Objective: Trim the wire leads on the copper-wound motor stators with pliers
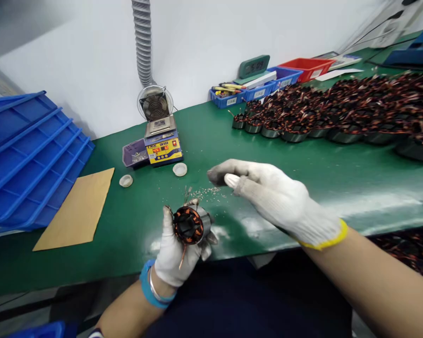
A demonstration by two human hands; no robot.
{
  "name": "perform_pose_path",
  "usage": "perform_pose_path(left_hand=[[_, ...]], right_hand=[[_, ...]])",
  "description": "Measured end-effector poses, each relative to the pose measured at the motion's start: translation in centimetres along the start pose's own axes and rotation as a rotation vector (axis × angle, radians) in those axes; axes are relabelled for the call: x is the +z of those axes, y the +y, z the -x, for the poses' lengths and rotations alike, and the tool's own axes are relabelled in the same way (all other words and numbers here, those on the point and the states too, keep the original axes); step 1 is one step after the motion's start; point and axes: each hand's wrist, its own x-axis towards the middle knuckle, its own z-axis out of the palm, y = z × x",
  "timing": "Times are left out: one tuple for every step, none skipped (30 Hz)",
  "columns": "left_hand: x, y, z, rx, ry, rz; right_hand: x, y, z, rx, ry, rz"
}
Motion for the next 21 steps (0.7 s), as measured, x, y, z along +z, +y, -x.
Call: perform_pose_path(left_hand=[[0.0,0.1,0.1,-0.001,0.027,-0.011],[-0.1,0.2,0.2,-0.009,0.047,-0.022],[-0.1,0.2,0.4,-0.021,0.061,-0.034],[-0.2,0.2,0.4,-0.035,0.067,-0.046],[-0.3,0.2,0.5,-0.054,0.061,-0.064],[-0.4,0.1,0.5,-0.079,0.045,-0.083],[-0.5,0.0,0.4,-0.113,0.018,-0.103],[-0.7,-0.1,0.4,-0.149,-0.016,-0.119],[-0.9,-0.2,0.3,-0.18,-0.05,-0.128],[-1.1,-0.3,0.2,-0.201,-0.077,-0.126],[-1.3,-0.5,0.1,-0.208,-0.092,-0.113],[-1.5,-0.6,0.1,-0.201,-0.097,-0.094],[-1.7,-0.6,0.0,-0.186,-0.096,-0.077],[-1.8,-0.7,0.0,-0.169,-0.095,-0.067],[-1.9,-0.7,0.1,-0.159,-0.097,-0.07],[-2.0,-0.7,0.2,-0.158,-0.106,-0.085],[-2.0,-0.6,0.3,-0.162,-0.117,-0.105],[-2.0,-0.5,0.5,-0.171,-0.124,-0.123],[-2.0,-0.3,0.7,-0.178,-0.11,-0.127],[-1.9,-0.1,0.8,-0.169,-0.07,-0.115],[-1.8,0.0,1.0,-0.142,-0.011,-0.09]], right_hand=[[-0.1,0.6,-0.1,0.062,-0.052,-0.022],[0.0,1.1,-0.2,0.1,-0.126,-0.029],[0.2,1.5,-0.2,0.117,-0.207,-0.03],[0.5,1.8,-0.3,0.112,-0.273,-0.038],[0.9,2.0,-0.4,0.089,-0.313,-0.058],[1.3,2.2,-0.5,0.054,-0.328,-0.088],[1.7,2.2,-0.6,0.013,-0.334,-0.122],[2.0,2.2,-0.7,-0.029,-0.34,-0.156],[2.3,2.1,-0.8,-0.07,-0.35,-0.184],[2.4,2.0,-0.9,-0.108,-0.365,-0.203],[2.5,1.9,-1.0,-0.135,-0.379,-0.213],[2.5,1.8,-1.1,-0.146,-0.392,-0.21],[2.4,1.7,-1.2,-0.139,-0.405,-0.196],[2.3,1.5,-1.3,-0.123,-0.422,-0.178],[2.1,1.4,-1.4,-0.104,-0.442,-0.157],[1.9,1.1,-1.5,-0.087,-0.465,-0.13],[1.7,0.8,-1.6,-0.08,-0.488,-0.094],[1.5,0.3,-1.6,-0.092,-0.511,-0.048],[1.2,-0.2,-1.7,-0.118,-0.526,0.019],[1.0,-0.9,-1.7,-0.156,-0.527,0.109],[0.8,-1.6,-1.6,-0.206,-0.512,0.213]])
